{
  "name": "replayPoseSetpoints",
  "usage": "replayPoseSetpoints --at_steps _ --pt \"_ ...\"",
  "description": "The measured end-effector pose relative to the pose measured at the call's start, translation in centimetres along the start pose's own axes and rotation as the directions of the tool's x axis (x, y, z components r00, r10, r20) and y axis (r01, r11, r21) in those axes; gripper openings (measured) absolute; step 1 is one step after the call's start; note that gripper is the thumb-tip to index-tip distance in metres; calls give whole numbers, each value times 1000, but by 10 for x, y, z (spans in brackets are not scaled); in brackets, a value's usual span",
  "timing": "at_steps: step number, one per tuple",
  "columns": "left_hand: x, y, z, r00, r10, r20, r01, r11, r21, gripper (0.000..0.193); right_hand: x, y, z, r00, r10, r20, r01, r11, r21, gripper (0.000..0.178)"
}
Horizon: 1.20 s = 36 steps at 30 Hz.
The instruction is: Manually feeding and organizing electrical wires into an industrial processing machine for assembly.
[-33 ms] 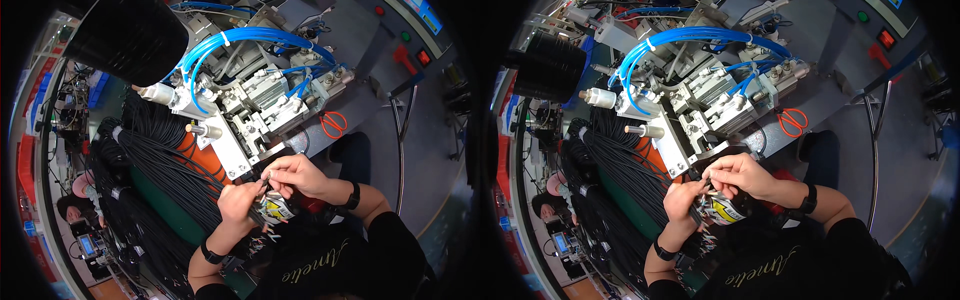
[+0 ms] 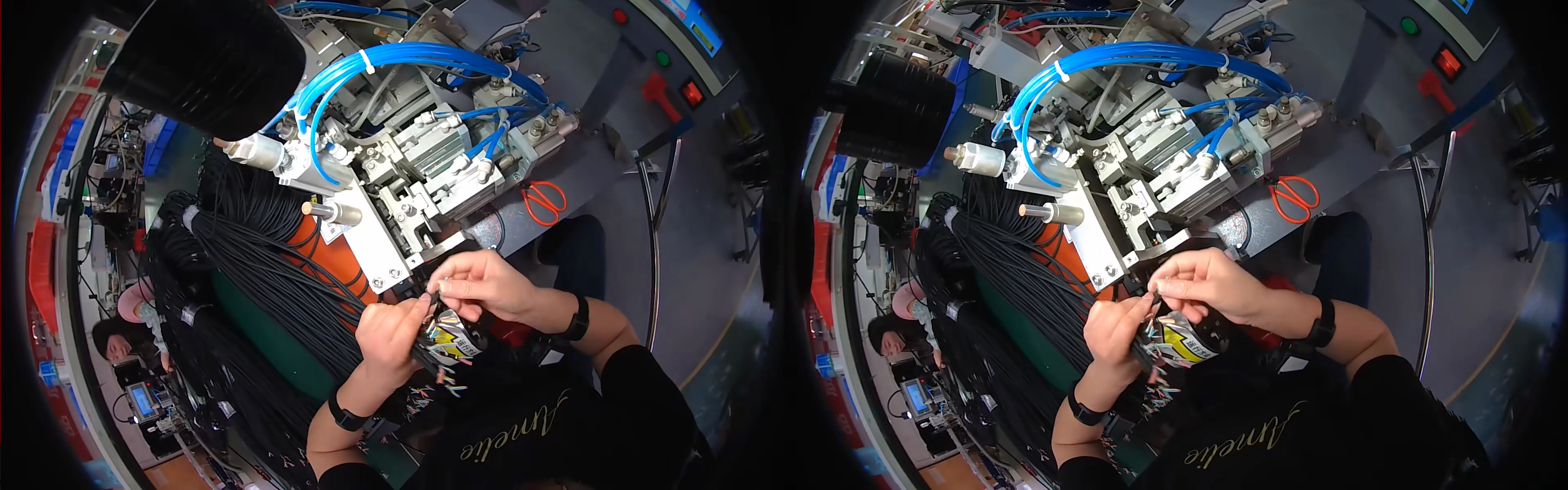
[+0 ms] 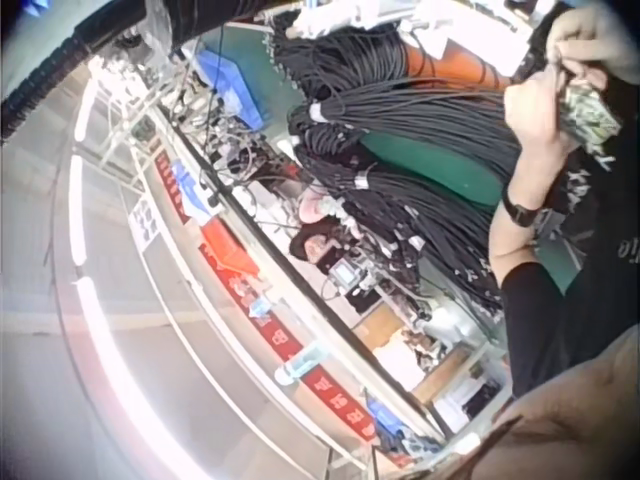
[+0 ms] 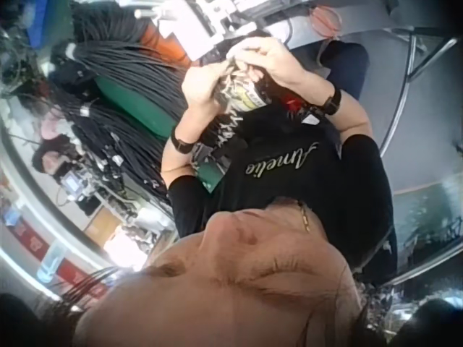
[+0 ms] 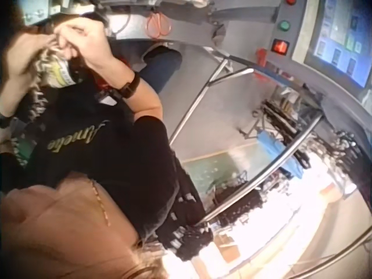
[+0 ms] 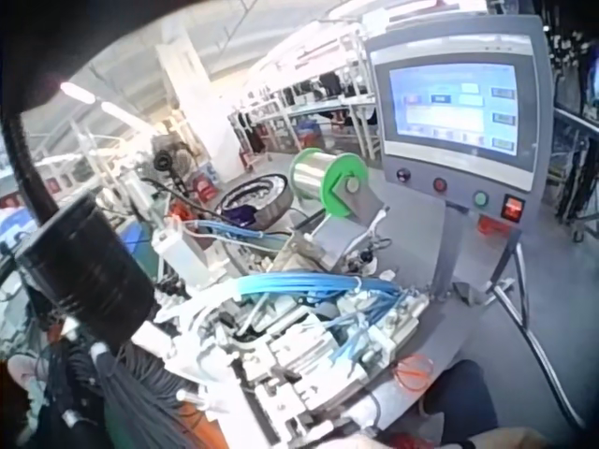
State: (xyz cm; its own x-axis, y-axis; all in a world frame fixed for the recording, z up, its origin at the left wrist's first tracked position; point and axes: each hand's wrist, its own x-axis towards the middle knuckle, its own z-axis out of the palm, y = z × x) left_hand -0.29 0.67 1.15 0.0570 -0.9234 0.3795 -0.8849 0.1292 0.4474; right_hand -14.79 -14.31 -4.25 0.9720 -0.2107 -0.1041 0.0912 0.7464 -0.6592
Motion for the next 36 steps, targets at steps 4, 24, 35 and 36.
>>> replayPoseSetpoints --at_steps 4,24,35,36 --pt "6 6 3 999 33 27 -34 998 52 39 4 -4 7 998 31 -50 -35 995 -88 16" --pt "0 -1 11 994 -105 -25 103 992 -71 24 -7 18 22 653 -679 336 444 -18 -896 22" --pt "3 -10 3 988 -131 78 148 948 -282 23 2 7 -2 999 -43 17 45 980 -192 17" --pt "5 -11 1 987 -126 100 151 936 -317 19 2 7 -2 999 -43 15 45 980 -192 17"
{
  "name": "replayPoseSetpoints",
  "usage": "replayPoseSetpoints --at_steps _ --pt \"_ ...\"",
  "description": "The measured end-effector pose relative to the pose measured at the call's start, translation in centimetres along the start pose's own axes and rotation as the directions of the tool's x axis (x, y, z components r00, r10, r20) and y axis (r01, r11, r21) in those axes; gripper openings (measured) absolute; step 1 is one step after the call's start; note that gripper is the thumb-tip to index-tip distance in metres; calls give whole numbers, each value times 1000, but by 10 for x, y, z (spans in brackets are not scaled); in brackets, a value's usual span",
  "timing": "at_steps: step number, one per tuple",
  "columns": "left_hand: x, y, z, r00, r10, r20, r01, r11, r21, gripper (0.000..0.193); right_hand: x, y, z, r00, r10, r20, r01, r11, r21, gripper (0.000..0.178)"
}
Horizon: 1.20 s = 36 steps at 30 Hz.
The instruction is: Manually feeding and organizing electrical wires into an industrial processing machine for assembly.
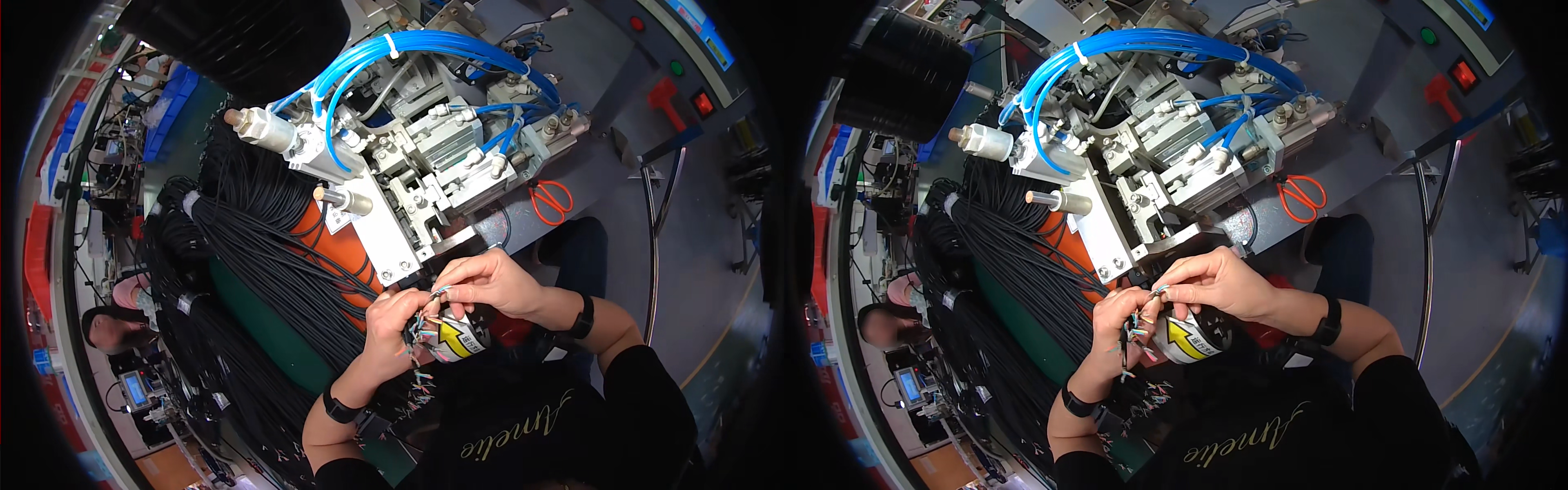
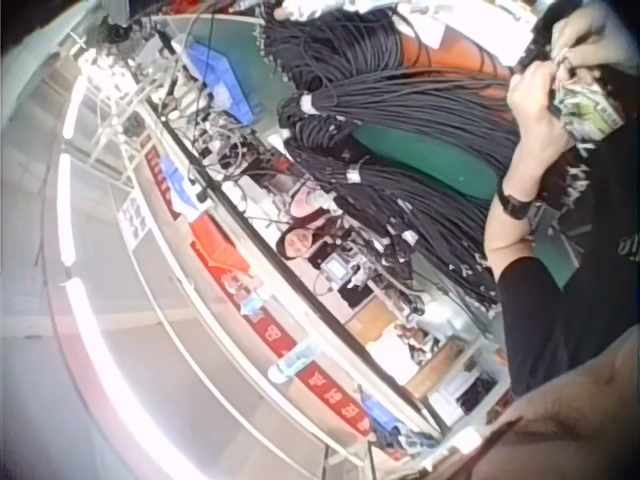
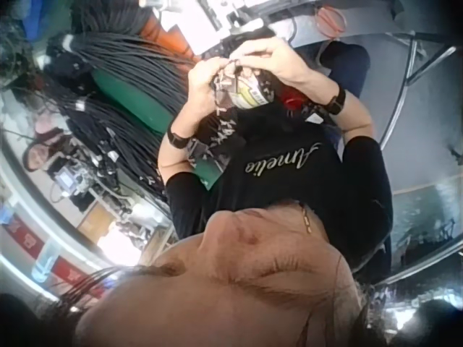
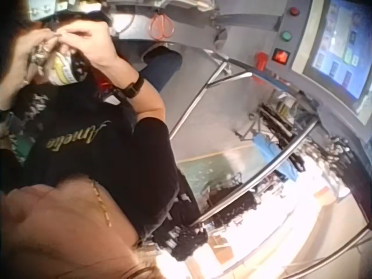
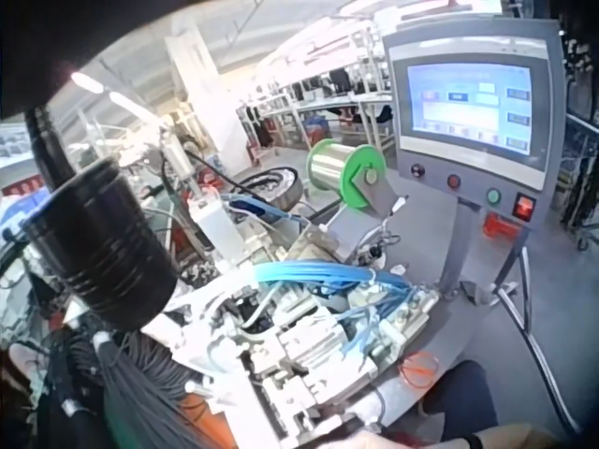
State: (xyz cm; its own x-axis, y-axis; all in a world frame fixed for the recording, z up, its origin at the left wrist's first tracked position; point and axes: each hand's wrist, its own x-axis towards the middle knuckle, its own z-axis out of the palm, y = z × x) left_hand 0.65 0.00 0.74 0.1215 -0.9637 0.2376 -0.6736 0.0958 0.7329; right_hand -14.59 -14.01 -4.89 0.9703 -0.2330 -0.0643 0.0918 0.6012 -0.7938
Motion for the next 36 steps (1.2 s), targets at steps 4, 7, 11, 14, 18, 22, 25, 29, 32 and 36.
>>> replayPoseSetpoints --at_steps 4,7,11,14,18,22,25,29,32,36 --pt "-3 -4 -6 990 -109 92 120 984 -129 20 1 -4 2 995 -102 -4 101 987 -123 13" --pt "-2 -5 -6 982 -144 120 164 970 -179 20 2 -6 5 963 -270 -4 258 922 -288 13" --pt "0 -2 -7 986 -114 124 134 977 -166 17 1 -5 0 991 -131 -22 124 974 -189 13" --pt "2 0 -7 979 -117 165 137 983 -118 21 1 -7 1 984 -172 -49 145 928 -344 9" --pt "-4 4 7 995 13 94 -34 975 218 29 -2 -13 8 894 -440 83 304 461 -834 5" --pt "-12 10 11 992 38 121 -95 852 515 38 -4 -17 16 855 -476 204 255 42 -966 10" --pt "-8 14 10 996 80 38 -87 836 542 49 -1 -16 14 868 -454 200 220 -9 -975 12" --pt "-10 11 10 997 38 61 -63 863 501 55 2 -12 7 872 -449 194 222 9 -975 11" --pt "-8 15 13 999 1 37 -19 869 495 51 2 -8 5 866 -459 199 223 -2 -975 9" --pt "-7 15 9 993 50 109 -98 859 502 45 0 -5 5 864 -456 213 215 -48 -975 8"
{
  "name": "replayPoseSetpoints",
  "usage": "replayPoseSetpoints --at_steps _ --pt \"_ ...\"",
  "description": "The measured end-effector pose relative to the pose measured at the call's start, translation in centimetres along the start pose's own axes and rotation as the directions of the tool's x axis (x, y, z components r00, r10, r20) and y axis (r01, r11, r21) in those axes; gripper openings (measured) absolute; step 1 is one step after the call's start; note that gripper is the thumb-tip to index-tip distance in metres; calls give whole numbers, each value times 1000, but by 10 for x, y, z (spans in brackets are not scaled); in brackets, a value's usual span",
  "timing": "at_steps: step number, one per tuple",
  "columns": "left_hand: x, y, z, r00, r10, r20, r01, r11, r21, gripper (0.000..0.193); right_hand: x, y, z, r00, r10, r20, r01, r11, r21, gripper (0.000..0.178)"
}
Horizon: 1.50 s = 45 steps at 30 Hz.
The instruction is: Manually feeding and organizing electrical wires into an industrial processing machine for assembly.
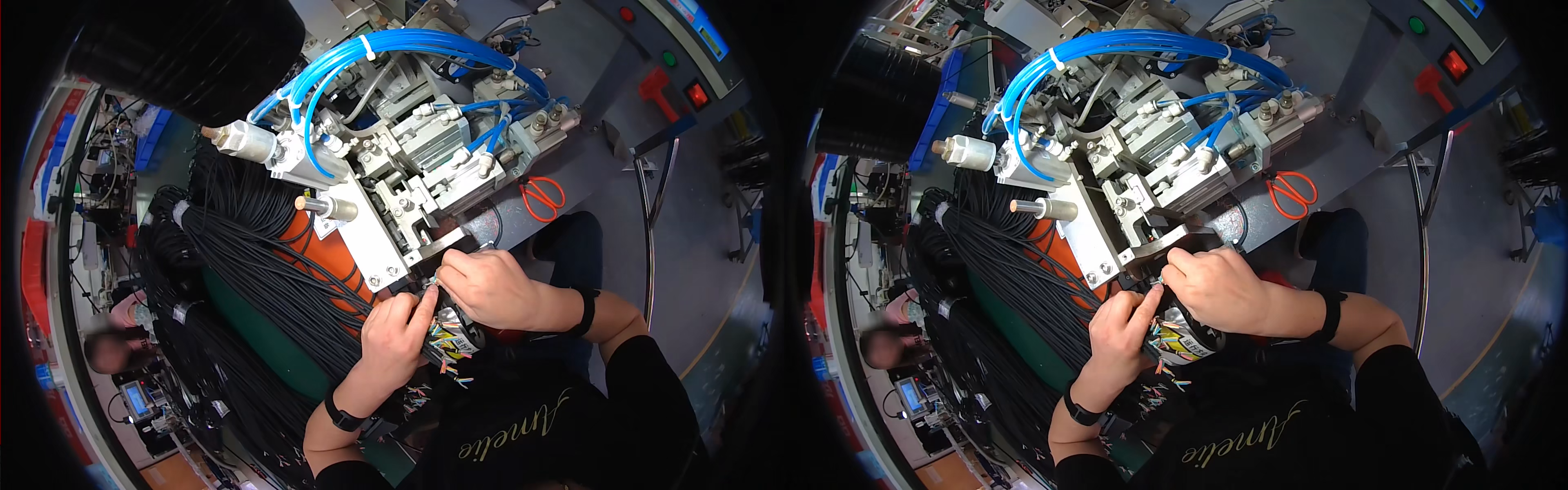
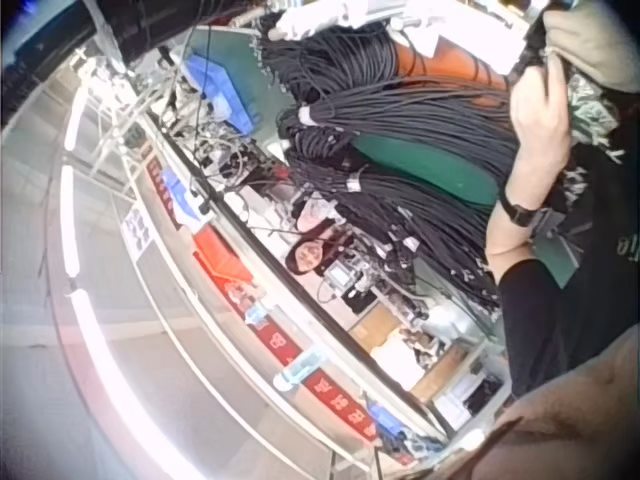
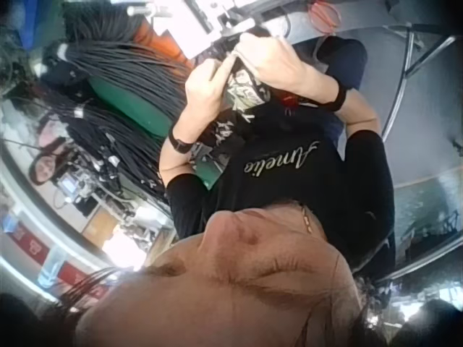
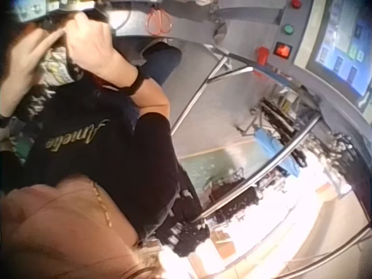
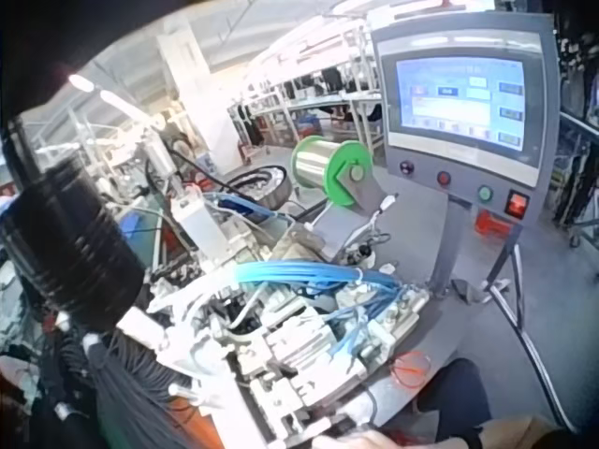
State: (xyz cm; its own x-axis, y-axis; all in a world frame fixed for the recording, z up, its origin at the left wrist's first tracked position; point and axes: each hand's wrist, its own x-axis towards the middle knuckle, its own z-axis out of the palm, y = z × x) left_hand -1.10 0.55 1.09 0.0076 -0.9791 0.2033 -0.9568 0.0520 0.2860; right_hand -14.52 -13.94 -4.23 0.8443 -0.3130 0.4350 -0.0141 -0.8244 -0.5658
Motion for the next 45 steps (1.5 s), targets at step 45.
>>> replayPoseSetpoints --at_steps 45 --pt "-21 -11 -1 979 -191 -71 177 969 -174 34 -2 -14 -7 990 -121 -74 142 799 584 21"
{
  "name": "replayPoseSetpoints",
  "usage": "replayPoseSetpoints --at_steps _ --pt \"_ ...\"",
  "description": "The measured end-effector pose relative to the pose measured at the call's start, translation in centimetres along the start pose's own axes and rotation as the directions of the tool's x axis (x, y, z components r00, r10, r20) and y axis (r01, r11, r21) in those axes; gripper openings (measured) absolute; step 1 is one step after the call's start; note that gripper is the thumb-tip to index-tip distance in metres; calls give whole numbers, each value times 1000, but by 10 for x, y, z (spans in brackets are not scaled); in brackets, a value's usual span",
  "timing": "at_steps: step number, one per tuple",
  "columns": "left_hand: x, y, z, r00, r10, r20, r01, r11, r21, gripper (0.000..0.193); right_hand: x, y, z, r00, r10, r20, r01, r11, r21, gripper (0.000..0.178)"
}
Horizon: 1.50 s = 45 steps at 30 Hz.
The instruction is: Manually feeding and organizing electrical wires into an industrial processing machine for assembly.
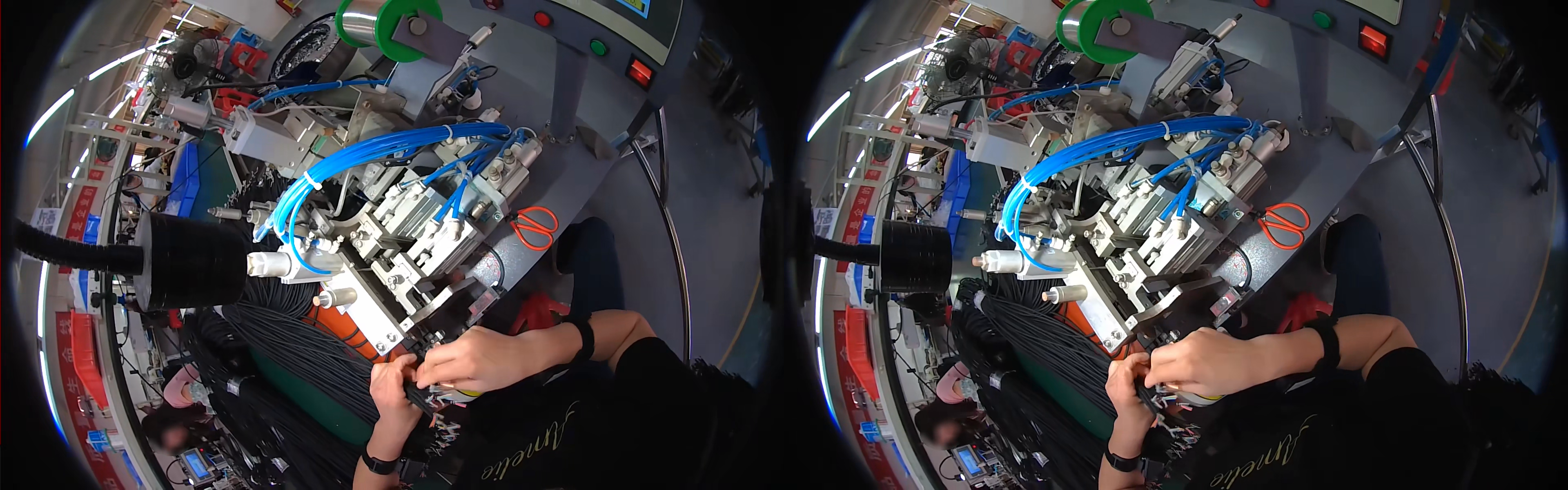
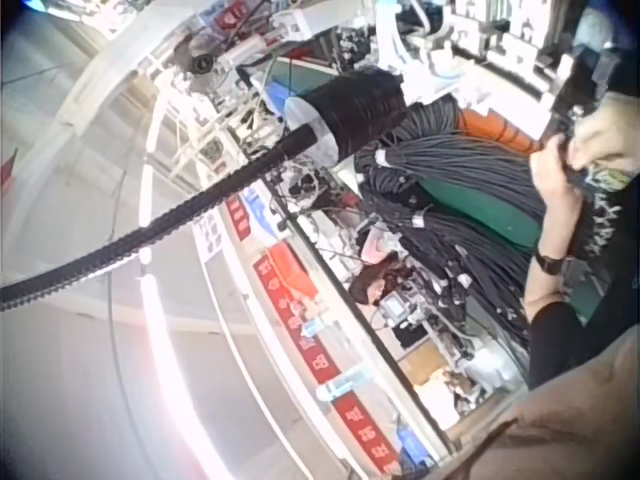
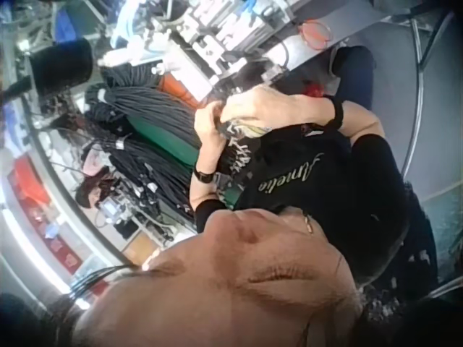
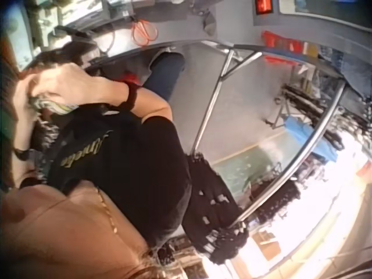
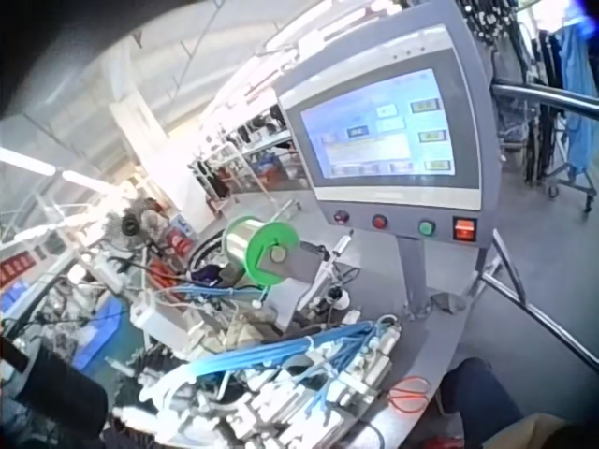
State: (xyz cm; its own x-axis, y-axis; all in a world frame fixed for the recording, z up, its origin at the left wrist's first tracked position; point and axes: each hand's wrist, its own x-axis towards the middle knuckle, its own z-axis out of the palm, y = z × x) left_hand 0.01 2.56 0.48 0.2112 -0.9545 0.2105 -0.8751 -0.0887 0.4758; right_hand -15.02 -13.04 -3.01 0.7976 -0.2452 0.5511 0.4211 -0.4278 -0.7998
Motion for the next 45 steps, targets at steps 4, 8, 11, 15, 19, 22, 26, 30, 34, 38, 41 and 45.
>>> replayPoseSetpoints --at_steps 4,8,11,15,19,22,26,30,34,38,41,45 --pt "3 -11 -5 980 199 7 -196 970 -145 32 0 5 5 997 69 -22 -66 993 101 24" --pt "6 -7 -4 985 167 -45 -171 979 -111 31 -1 8 -1 951 307 21 -297 897 327 23" --pt "14 5 -3 985 152 -77 -159 982 -98 31 0 8 0 918 396 37 -366 805 467 20" --pt "16 7 -4 992 92 -83 -104 984 -142 31 2 6 5 932 354 -79 -300 874 382 13" --pt "16 4 -6 998 62 -26 -67 971 -230 25 3 6 5 892 451 -41 -337 722 605 10" --pt "14 -5 -8 998 41 41 -25 941 -338 23 3 16 -5 845 489 214 -446 426 787 14" --pt "17 -14 -7 988 59 141 17 874 -486 27 6 16 1 925 358 129 -317 537 782 9" --pt "22 -11 -7 982 159 103 -104 907 -408 36 5 20 -2 976 216 28 -202 846 493 7" --pt "20 6 0 972 230 -54 -234 966 -106 45 0 19 13 879 477 -19 -297 577 761 11" --pt "18 11 7 956 275 -103 -267 960 90 47 -7 15 11 760 641 108 -465 419 780 18" --pt "18 8 9 967 242 -81 -245 969 -29 47 -2 5 16 859 499 -119 -363 754 548 23" --pt "13 7 8 992 94 -84 -108 979 -172 42 -3 -10 21 970 120 -213 -161 969 -189 29"
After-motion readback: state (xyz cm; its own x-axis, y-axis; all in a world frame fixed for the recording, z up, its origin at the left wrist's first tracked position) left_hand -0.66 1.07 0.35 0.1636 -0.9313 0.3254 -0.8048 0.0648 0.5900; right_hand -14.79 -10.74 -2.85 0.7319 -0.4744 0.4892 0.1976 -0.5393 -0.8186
